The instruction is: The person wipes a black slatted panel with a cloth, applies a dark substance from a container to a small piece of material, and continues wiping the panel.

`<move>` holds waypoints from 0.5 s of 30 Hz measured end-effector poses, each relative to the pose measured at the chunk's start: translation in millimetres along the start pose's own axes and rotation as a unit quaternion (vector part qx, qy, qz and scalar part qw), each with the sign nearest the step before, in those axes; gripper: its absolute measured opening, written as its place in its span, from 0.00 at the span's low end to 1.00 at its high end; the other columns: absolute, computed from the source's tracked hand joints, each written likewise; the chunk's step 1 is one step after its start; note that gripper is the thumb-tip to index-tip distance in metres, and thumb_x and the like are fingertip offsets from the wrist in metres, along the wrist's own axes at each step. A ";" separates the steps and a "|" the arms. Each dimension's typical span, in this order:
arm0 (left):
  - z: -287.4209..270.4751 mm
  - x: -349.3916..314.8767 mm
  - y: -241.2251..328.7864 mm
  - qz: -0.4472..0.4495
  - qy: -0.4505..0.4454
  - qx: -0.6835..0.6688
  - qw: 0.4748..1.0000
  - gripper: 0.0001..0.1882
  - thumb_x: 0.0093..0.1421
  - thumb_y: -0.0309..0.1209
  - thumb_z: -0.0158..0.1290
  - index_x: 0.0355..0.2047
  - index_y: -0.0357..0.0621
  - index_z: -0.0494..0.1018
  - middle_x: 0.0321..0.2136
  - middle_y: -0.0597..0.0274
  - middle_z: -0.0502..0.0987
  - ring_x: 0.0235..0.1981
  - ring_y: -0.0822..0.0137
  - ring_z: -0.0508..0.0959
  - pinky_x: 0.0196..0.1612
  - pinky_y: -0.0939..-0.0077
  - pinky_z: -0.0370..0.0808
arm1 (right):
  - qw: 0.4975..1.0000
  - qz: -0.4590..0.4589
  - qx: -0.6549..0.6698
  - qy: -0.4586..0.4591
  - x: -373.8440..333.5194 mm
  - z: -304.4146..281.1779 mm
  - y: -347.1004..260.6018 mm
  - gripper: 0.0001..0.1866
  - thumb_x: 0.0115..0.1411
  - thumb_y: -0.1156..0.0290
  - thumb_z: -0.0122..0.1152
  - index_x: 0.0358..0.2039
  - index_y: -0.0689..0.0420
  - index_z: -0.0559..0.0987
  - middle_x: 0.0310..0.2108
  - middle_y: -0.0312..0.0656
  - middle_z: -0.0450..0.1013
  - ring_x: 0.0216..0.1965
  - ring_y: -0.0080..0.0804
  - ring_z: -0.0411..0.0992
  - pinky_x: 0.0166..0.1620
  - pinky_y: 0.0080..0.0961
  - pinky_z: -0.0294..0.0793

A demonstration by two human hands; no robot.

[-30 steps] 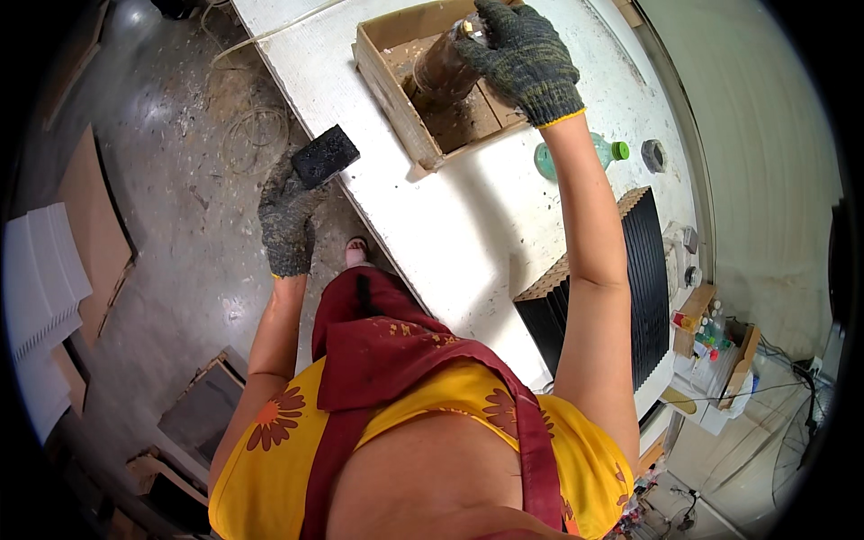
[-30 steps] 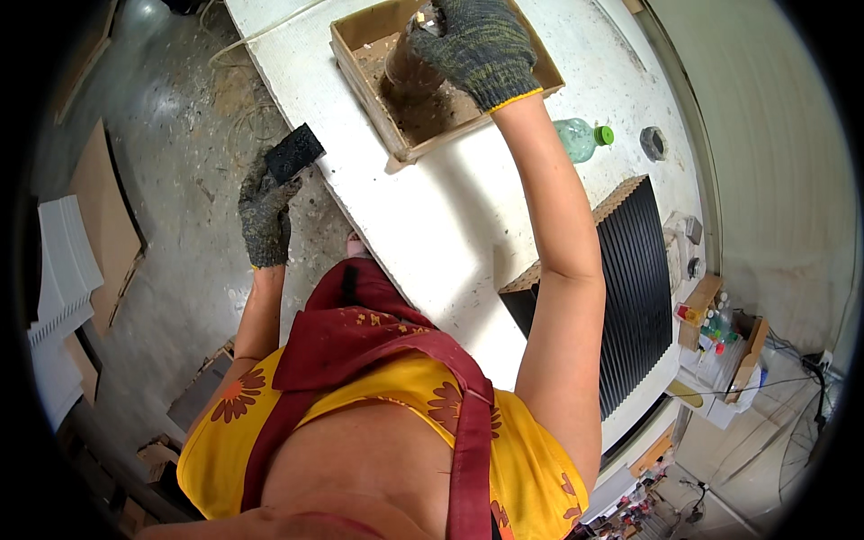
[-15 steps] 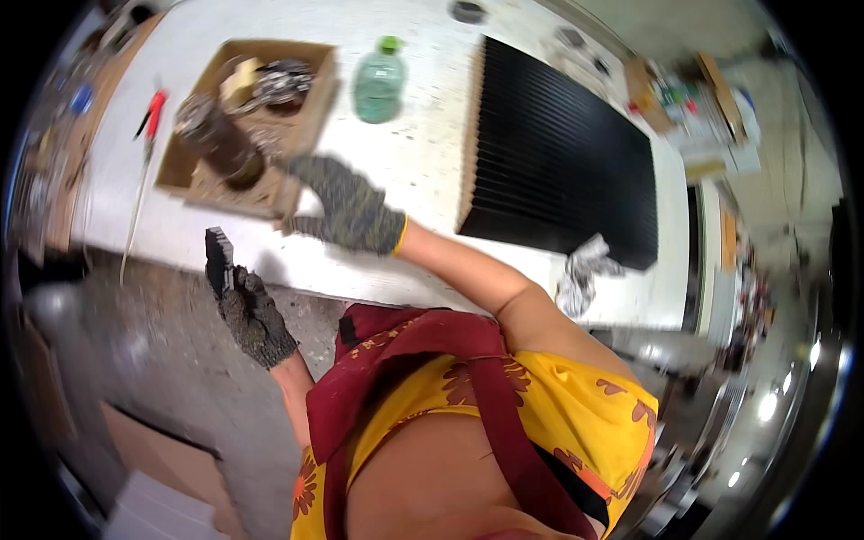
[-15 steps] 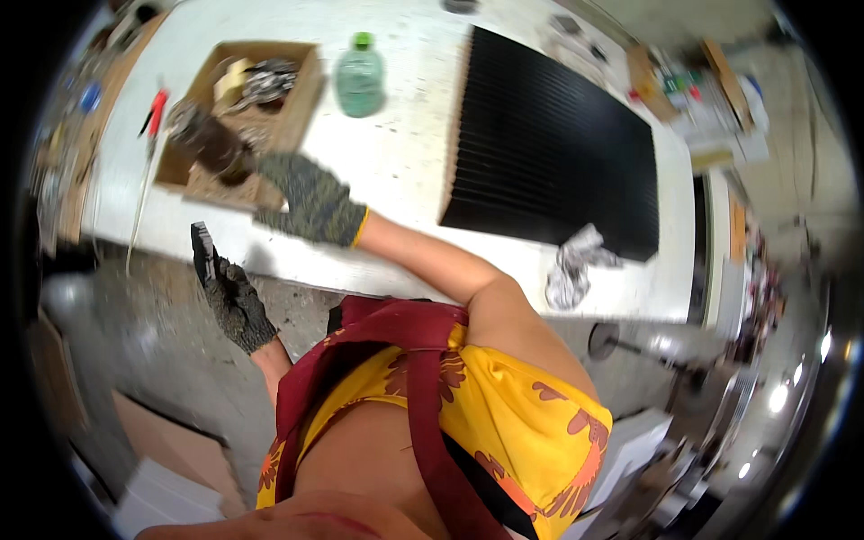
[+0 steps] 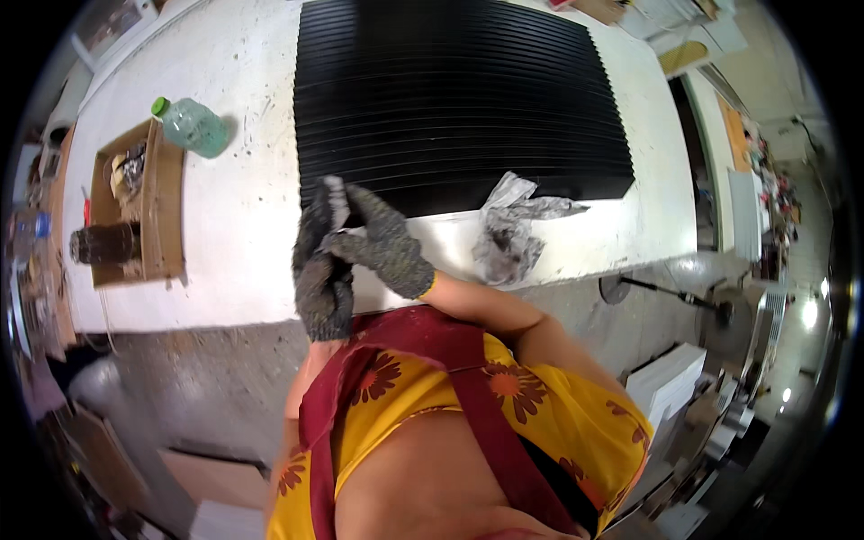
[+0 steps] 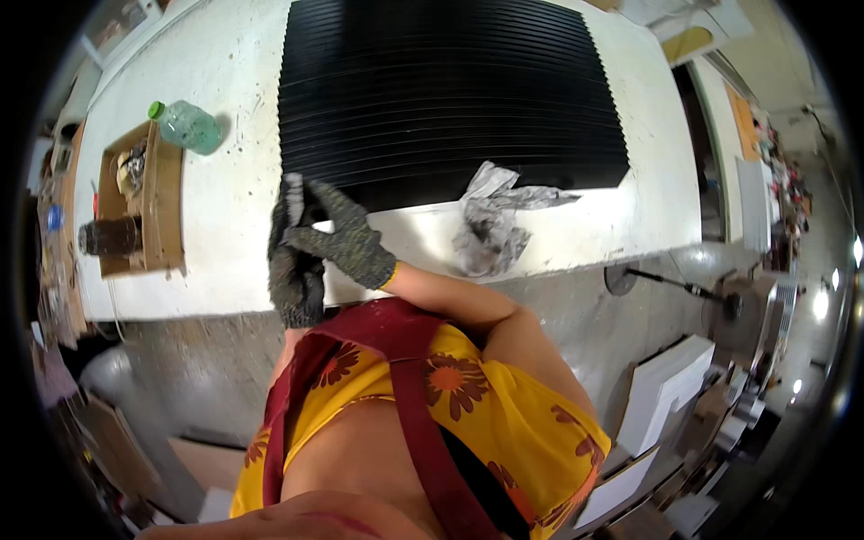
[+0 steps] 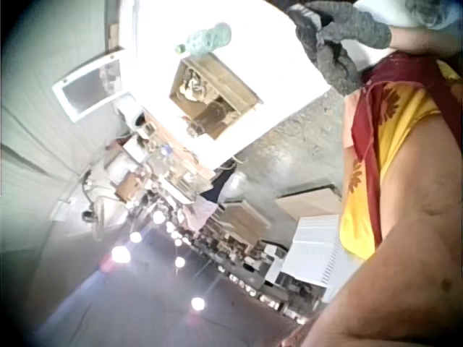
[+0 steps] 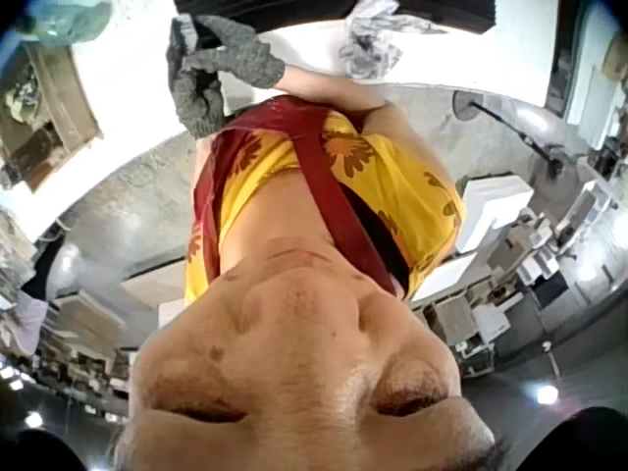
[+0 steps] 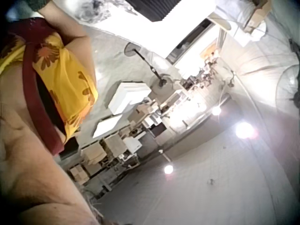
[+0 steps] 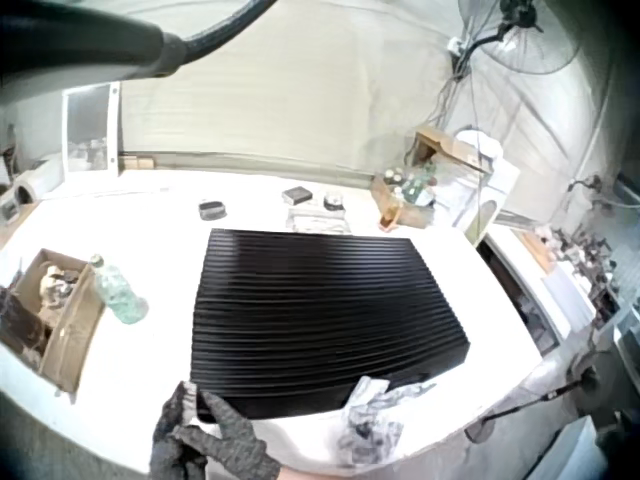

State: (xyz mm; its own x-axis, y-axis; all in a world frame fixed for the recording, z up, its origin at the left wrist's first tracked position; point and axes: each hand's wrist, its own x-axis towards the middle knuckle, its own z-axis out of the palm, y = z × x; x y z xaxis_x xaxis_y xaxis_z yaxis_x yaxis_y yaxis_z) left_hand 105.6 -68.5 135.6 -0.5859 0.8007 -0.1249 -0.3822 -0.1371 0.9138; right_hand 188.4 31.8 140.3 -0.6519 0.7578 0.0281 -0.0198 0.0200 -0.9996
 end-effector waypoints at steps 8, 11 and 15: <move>163.6 -17.0 -111.7 0.033 -0.071 0.030 0.996 0.49 0.45 0.28 0.68 0.66 0.41 0.55 0.63 0.53 0.62 0.65 0.56 0.62 0.66 0.59 0.61 | 0.943 -0.059 0.323 0.062 -44.4 -215.0 21.6 0.33 0.58 0.73 0.63 0.63 0.58 0.62 0.56 0.46 0.68 0.55 0.36 0.69 0.58 0.33 0.70; 187.6 -6.8 -130.9 0.244 -0.129 0.329 0.903 0.52 0.46 0.47 0.68 0.66 0.42 0.56 0.63 0.47 0.60 0.66 0.48 0.58 0.67 0.48 0.55 | 0.936 -0.088 0.333 0.072 -58.2 -301.3 20.0 0.30 0.61 0.64 0.60 0.63 0.56 0.64 0.56 0.46 0.68 0.57 0.38 0.68 0.58 0.35 0.70; 193.0 -16.1 -169.6 0.251 -0.210 0.549 0.769 0.38 0.53 0.51 0.61 0.61 0.47 0.67 0.62 0.53 0.65 0.66 0.52 0.59 0.68 0.48 0.51 | 0.941 -0.031 0.314 0.123 -67.5 -374.9 34.1 0.23 0.66 0.64 0.54 0.59 0.60 0.67 0.51 0.49 0.68 0.53 0.38 0.67 0.56 0.38 0.71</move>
State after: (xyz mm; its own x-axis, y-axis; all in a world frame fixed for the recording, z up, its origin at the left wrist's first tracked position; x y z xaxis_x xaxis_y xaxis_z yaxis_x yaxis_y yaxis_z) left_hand 317.8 54.4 57.2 -0.0916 0.9571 0.2750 0.7862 -0.1000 0.6098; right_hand 515.9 225.9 103.6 -0.4419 0.8970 0.0080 -0.5463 -0.2620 -0.7955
